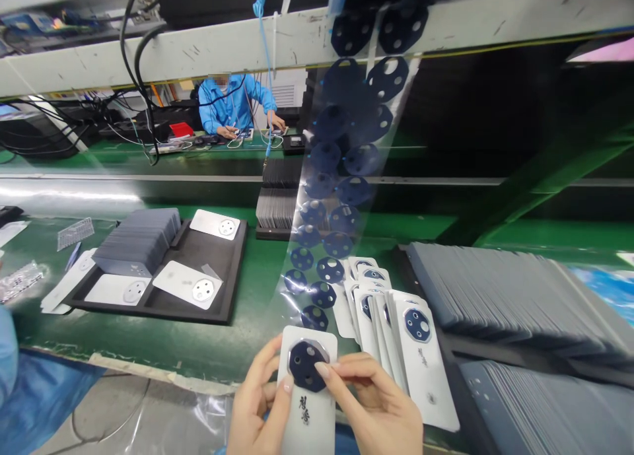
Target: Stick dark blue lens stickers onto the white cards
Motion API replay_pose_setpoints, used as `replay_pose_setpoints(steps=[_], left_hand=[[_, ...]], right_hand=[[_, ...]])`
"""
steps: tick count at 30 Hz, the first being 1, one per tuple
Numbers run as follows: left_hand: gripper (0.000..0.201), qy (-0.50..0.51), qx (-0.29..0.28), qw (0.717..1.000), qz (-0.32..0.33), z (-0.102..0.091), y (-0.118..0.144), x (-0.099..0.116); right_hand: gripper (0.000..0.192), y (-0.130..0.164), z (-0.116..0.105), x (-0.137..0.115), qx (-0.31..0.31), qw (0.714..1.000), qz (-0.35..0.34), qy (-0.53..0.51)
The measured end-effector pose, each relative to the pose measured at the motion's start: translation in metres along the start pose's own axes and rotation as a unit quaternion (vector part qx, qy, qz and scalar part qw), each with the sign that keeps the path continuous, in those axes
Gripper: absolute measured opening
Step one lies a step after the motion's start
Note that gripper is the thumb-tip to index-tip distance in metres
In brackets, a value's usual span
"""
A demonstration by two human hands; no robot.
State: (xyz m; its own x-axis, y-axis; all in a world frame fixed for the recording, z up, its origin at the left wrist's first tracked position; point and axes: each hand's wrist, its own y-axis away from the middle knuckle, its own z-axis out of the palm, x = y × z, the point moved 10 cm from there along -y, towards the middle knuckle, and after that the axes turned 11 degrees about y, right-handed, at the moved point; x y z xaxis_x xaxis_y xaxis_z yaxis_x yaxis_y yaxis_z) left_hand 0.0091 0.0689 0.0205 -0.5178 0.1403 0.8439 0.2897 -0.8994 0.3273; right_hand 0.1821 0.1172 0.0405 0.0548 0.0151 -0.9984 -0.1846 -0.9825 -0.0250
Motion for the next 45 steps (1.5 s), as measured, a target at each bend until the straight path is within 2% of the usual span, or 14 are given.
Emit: replay_pose_setpoints(steps=[2,7,14,20,25,29,30,32,34,36,39,41,45], left_hand=[[0.053,-0.003,0.0,1.0,-0.004,0.0,0.0,0.001],[0.055,-0.012,0.005,1.0,-0.008,0.0,0.001,0.002],[0.055,-0.002,-0.008,1.0,-0.015,-0.002,0.0,0.0],[0.058,0.015,-0.012,1.0,-0.008,-0.004,0.001,-0.002],[0.056,-0.013,0.019,1.0,0.009,-0.006,0.002,0.0],[0.054,-0.046,0.057,0.995,0.062,-0.011,0.002,0.005],[0.054,-0.046,0.066,0.994,0.074,-0.013,0.002,0.005],[0.054,-0.041,0.082,0.992,0.082,-0.018,0.002,0.002],[0.055,-0.035,0.085,0.993,0.073,-0.02,0.001,-0.004],[0.056,-0.028,0.067,0.996,0.057,-0.018,0.0,-0.009],[0.058,-0.028,0.036,0.998,0.05,-0.01,-0.002,-0.012],[0.058,-0.028,0.026,0.998,0.04,-0.007,-0.003,-0.013],[0.059,0.002,0.026,1.0,-0.002,-0.007,-0.006,-0.017]], right_hand=[[0.018,0.0,0.001,-0.002,-0.012,1.0,-0.018,0.012],[0.02,0.003,-0.003,-0.002,0.022,1.0,0.014,0.002],[0.013,0.002,0.003,-0.01,-0.02,0.997,-0.064,0.039],[0.017,0.011,0.005,-0.01,0.027,0.998,-0.043,0.043],[0.018,0.015,0.012,-0.007,0.019,0.997,-0.031,0.069],[0.018,0.015,0.014,-0.008,0.008,0.986,-0.095,0.138],[0.021,0.016,0.012,-0.01,0.021,0.979,-0.113,0.169],[0.044,0.016,0.004,-0.013,0.07,0.965,-0.123,0.219],[0.064,0.015,0.0,-0.01,0.09,0.965,-0.088,0.23],[0.06,0.012,0.011,0.001,0.027,0.98,-0.026,0.197],[0.033,0.013,0.036,0.02,-0.093,0.986,0.059,0.124],[0.031,0.013,0.044,0.026,-0.123,0.985,0.063,0.101],[0.036,0.008,0.046,0.033,-0.138,0.985,0.043,0.093]])
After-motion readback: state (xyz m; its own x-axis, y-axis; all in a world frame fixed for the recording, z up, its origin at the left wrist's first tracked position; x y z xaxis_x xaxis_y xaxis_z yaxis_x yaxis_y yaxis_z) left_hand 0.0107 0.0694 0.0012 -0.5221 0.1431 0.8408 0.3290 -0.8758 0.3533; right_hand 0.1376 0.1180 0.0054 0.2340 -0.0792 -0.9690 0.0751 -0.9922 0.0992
